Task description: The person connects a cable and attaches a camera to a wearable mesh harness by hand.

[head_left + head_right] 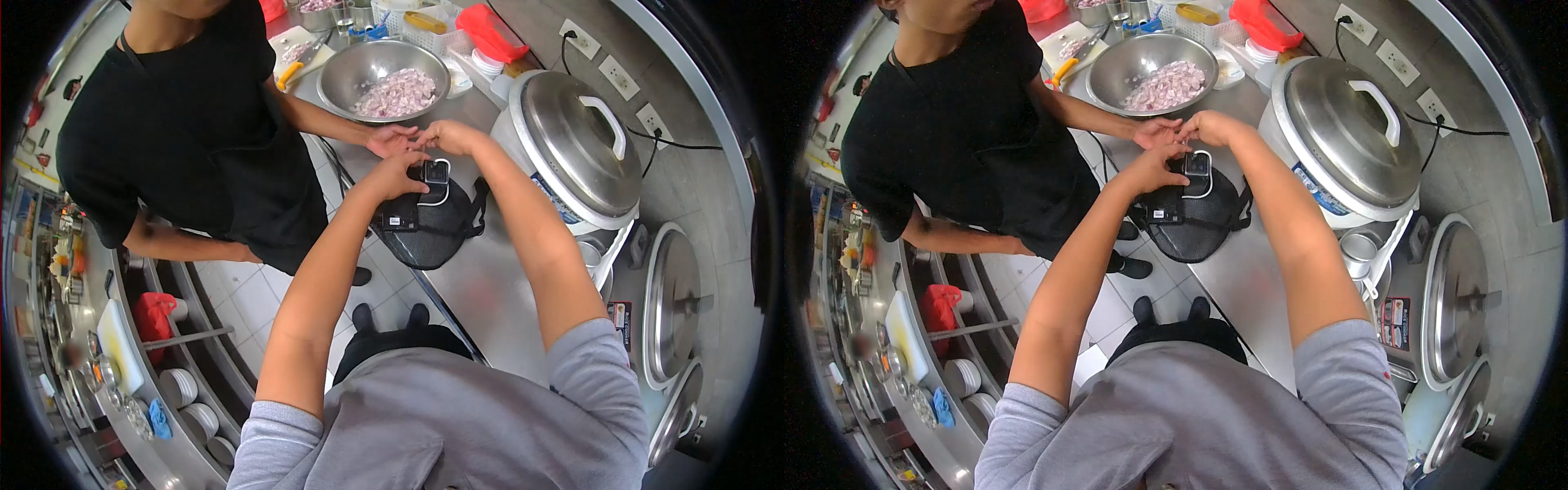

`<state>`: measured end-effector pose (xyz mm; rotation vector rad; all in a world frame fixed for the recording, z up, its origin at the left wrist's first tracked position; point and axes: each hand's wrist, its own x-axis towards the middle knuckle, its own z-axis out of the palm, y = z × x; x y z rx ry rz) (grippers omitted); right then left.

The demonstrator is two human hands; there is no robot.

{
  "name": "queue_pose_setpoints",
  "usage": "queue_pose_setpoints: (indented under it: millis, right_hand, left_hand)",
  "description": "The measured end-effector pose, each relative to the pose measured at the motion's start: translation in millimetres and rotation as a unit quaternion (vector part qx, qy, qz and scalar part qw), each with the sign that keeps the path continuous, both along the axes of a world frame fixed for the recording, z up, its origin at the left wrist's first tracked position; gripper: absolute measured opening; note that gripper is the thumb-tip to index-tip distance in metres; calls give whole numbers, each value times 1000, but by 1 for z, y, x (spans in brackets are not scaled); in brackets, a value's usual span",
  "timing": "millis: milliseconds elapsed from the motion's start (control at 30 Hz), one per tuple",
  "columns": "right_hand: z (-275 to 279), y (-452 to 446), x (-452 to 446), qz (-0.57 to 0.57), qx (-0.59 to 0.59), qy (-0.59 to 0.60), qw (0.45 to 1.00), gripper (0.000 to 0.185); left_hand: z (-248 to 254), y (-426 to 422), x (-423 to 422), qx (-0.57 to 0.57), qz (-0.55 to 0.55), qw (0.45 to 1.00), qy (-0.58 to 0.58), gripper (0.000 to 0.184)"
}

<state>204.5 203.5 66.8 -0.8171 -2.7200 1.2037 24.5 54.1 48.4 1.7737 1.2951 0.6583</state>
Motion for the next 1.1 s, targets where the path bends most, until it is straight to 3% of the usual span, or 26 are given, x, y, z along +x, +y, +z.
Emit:
queue_pose_setpoints:
  millis: [67, 167, 367, 1100]
  right_hand:
    - [8, -4, -2, 23, 109, -62, 992, 38]
    - [6, 0, 0, 21, 163, -147, 975, 35]
    - [7, -15, 14, -7, 281, -90, 956, 20]
    - [5, -55, 45, -126, 368, -31, 921, 8]
  left_hand:
    - [-13, 3, -2, 98, 0, 995, 16, 72]
    - [-17, 3, 0, 72, 6, 997, -25, 68]
    - [-2, 1, 4, 59, 12, 998, 11, 63]
    - [4, 1, 8, 70, 21, 997, 12, 61]
